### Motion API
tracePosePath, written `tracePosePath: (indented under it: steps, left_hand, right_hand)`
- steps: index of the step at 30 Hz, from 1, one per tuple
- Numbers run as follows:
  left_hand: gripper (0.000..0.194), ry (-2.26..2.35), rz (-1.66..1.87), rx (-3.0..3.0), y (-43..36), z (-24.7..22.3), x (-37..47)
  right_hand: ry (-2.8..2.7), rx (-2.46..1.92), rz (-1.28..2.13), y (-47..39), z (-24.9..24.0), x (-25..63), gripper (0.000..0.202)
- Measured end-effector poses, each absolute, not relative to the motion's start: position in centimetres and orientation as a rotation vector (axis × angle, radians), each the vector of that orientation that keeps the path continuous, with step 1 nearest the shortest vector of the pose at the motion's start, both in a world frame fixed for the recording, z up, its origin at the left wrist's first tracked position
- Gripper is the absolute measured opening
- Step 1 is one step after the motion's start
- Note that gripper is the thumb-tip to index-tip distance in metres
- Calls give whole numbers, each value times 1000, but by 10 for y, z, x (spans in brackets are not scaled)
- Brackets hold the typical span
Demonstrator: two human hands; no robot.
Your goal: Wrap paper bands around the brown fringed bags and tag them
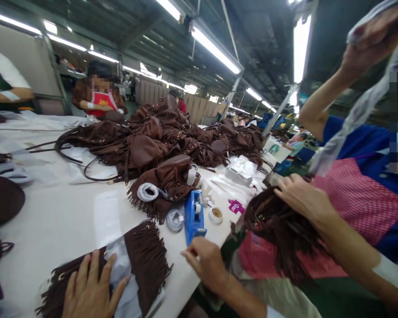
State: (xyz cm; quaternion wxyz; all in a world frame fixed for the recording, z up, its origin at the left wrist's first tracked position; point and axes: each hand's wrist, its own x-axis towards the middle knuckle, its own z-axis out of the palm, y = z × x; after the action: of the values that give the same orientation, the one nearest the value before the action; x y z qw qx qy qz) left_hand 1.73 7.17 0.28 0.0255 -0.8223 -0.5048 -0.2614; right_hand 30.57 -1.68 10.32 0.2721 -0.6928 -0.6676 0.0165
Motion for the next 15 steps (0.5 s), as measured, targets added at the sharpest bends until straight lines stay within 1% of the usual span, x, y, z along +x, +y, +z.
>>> tracePosePath:
  steps: [2,3,7,9,12,15]
  left_hand:
    - [66,-1566,-782,-2539,71,3,18]
    - [66,-1571,-761,-2538,71,3,18]
    - [68,-1568,-695,-2536,72,2,17]
    - [68,-1563,-681,-2534,73,0,16]
    - [68,-1558,-686,-2527,74,-1,15]
    - [68,-1540,-710,-2529,73,1,14]
  right_hand:
    - [-1481,-2035,14,-26,118,337,28]
    - [-1365,-2083,63,-24,123,350,31]
    - [-1154,-2130,528,0,118,377,37]
    - [-1109,-2106,647,9,108,376,42]
    - [-974,-2040,764,15,102,369,35]
    - [-806,-1973,823,15,109,362,30]
